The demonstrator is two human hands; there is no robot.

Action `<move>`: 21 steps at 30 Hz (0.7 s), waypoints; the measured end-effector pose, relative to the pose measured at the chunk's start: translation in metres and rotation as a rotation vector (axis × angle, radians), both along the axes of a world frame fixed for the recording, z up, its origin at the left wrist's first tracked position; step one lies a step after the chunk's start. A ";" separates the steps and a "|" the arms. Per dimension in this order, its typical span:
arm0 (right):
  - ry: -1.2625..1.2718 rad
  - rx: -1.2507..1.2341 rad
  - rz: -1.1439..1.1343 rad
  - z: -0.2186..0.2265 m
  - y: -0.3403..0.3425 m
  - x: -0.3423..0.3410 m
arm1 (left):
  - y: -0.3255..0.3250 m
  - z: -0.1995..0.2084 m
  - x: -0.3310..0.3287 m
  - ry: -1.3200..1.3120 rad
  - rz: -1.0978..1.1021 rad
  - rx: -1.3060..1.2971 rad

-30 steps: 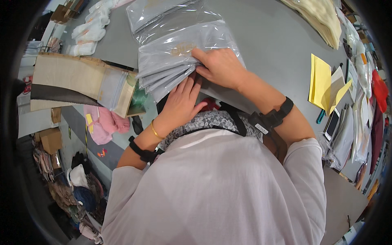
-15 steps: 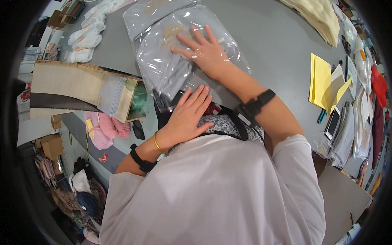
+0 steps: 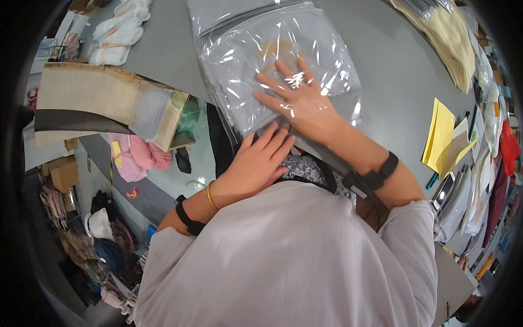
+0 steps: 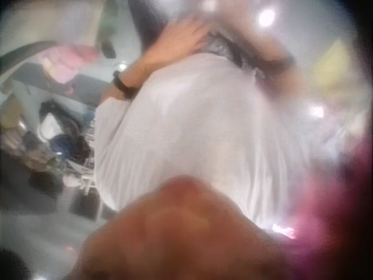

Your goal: The person folds gray garments and places them into clear plastic bags with gold logos. They seal each bag, stack them on the table, and then gather the stack to tie it with a green ribbon.

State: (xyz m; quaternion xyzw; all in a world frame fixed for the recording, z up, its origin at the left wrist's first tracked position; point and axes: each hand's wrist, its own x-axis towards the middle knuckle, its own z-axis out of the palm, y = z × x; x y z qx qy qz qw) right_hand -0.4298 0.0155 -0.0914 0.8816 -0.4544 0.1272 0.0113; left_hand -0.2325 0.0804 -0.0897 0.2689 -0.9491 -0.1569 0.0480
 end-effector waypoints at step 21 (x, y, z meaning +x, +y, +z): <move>-0.075 0.136 -0.100 0.000 -0.012 -0.002 | -0.019 0.003 -0.025 0.026 -0.068 -0.095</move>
